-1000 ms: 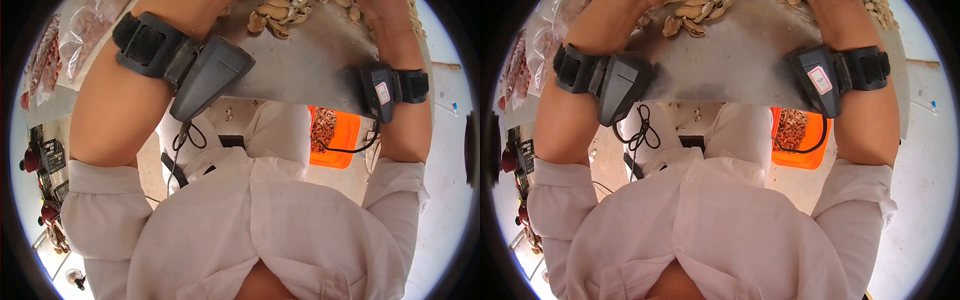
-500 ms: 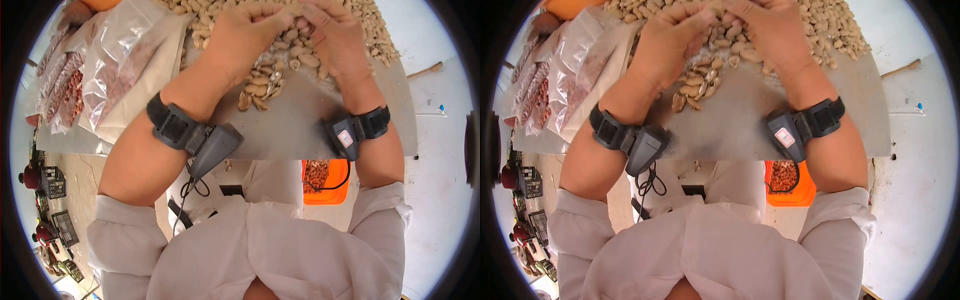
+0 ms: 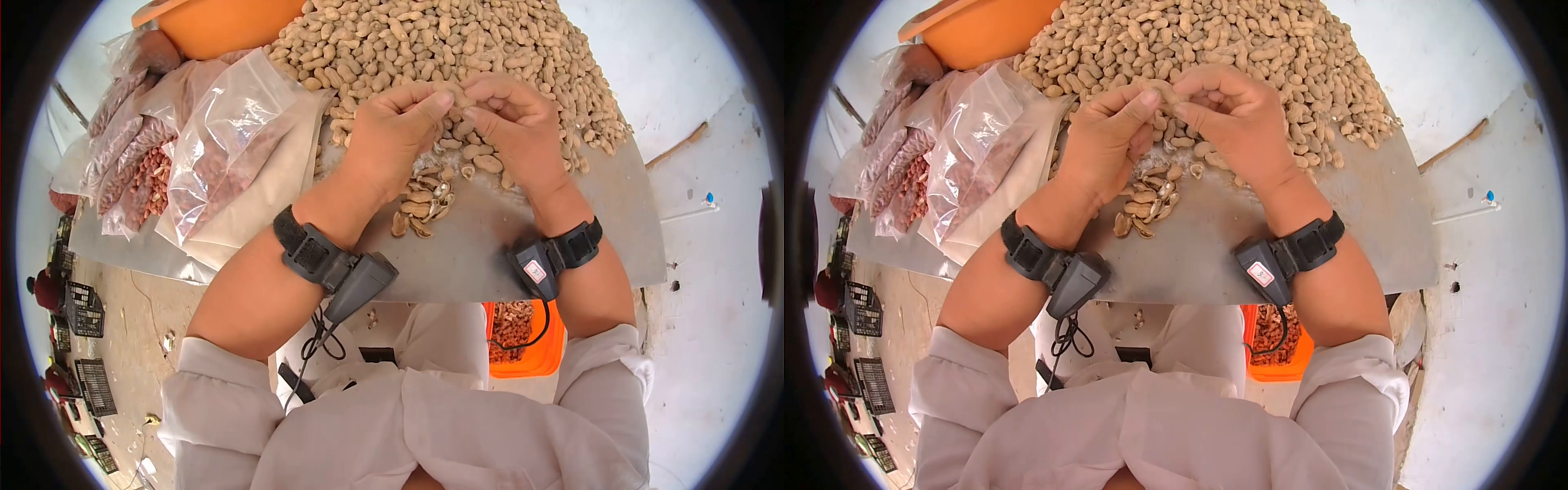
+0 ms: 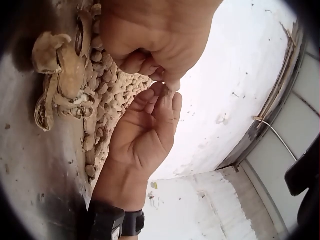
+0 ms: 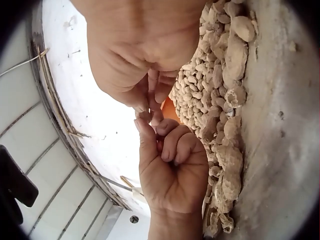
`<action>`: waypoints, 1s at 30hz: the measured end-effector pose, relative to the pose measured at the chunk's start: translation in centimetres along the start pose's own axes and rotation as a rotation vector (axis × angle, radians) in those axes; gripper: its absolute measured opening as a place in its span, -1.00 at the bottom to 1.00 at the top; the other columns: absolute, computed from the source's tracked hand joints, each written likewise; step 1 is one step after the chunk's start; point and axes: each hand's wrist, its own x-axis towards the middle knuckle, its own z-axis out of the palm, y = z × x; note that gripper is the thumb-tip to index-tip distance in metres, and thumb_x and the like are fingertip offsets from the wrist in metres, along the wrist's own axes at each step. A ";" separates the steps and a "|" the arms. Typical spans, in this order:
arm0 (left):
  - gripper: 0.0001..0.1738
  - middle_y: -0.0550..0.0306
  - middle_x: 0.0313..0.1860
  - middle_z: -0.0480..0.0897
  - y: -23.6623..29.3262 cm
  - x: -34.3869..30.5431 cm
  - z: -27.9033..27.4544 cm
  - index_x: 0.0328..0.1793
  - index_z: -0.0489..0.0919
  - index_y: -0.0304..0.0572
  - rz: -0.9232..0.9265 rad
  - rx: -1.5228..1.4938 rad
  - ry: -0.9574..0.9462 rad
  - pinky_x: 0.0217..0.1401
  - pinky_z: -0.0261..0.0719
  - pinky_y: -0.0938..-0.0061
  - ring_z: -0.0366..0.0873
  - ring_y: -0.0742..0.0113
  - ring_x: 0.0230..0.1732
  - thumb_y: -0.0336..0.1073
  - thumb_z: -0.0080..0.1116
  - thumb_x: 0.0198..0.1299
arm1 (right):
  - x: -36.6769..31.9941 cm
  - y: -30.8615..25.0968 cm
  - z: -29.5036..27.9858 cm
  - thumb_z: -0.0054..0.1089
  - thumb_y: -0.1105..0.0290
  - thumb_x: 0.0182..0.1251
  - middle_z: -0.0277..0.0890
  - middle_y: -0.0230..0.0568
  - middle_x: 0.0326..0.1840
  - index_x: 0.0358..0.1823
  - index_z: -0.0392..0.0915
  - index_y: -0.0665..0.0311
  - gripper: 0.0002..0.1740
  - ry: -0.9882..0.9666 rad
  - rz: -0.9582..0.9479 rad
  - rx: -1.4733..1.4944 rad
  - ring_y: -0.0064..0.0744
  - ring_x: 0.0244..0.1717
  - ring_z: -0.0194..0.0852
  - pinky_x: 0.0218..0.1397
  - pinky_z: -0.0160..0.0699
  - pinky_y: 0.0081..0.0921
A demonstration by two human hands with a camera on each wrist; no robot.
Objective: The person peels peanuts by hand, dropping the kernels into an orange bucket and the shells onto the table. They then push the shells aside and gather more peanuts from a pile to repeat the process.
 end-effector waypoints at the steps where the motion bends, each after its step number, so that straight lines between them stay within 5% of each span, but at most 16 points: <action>1: -0.79 0.38 -0.60 0.40 -0.1 0.1 -0.1 -0.21 0.58 -0.34 0.002 -0.007 0.000 -0.61 0.09 0.72 0.18 0.65 -0.63 -0.31 0.17 0.17 | 0.0 0.0 -0.1 0.25 0.57 0.08 0.53 -0.43 -0.25 -0.27 0.57 0.30 -0.84 -0.013 -0.006 -0.011 -0.79 -0.36 0.34 -0.33 0.38 -0.80; 7: -0.78 0.40 -0.55 0.39 -0.2 0.1 -0.4 -0.08 0.56 -0.32 -0.008 0.002 -0.057 -0.56 0.12 0.71 0.15 0.64 -0.60 -0.33 0.09 0.23 | 0.0 0.1 -0.1 0.25 0.54 0.10 0.54 -0.41 -0.30 -0.25 0.57 0.32 -0.85 -0.012 -0.014 -0.065 -0.76 -0.39 0.37 -0.34 0.40 -0.76; 12: -0.72 0.38 -0.49 0.45 0.0 0.0 -0.3 0.01 0.54 -0.34 0.003 0.000 -0.104 -0.55 0.13 0.75 0.16 0.65 -0.60 -0.33 0.09 0.23 | 0.1 -1.2 0.6 0.18 0.41 0.21 0.54 -0.35 -0.37 -0.18 0.55 0.40 -0.78 -0.023 0.264 -0.008 -0.66 -0.37 0.46 -0.33 0.45 -0.70; 18: -0.69 0.40 -0.50 0.47 0.3 -0.2 -0.2 -0.04 0.57 -0.31 0.148 0.225 -0.104 -0.55 0.16 0.76 0.20 0.68 -0.57 -0.24 0.14 0.20 | -0.1 -0.9 0.6 0.08 0.37 0.27 0.52 -0.34 -0.44 -0.14 0.54 0.40 -0.75 -0.112 0.289 -0.112 -0.63 -0.41 0.45 -0.34 0.44 -0.67; 21: -0.81 0.23 -0.47 0.57 0.7 -0.5 0.3 -0.21 0.56 -0.39 0.207 0.443 -0.016 -0.36 0.44 0.66 0.44 0.57 -0.45 -0.37 0.04 0.22 | -0.1 -0.9 0.9 0.03 0.35 0.28 0.50 -0.32 -0.47 -0.19 0.55 0.41 -0.75 -0.169 0.305 -0.175 -0.62 -0.42 0.43 -0.35 0.41 -0.63; 30: -0.80 0.30 -0.60 0.48 0.0 -0.2 0.2 -0.33 0.59 -0.36 0.228 0.521 0.071 -0.49 0.33 0.66 0.33 0.62 -0.52 -0.33 0.07 0.19 | -0.8 -0.8 2.2 0.01 0.28 0.26 0.44 -0.34 -0.54 -0.29 0.53 0.43 -0.71 -0.020 0.193 -0.446 -0.59 -0.49 0.35 -0.41 0.36 -0.58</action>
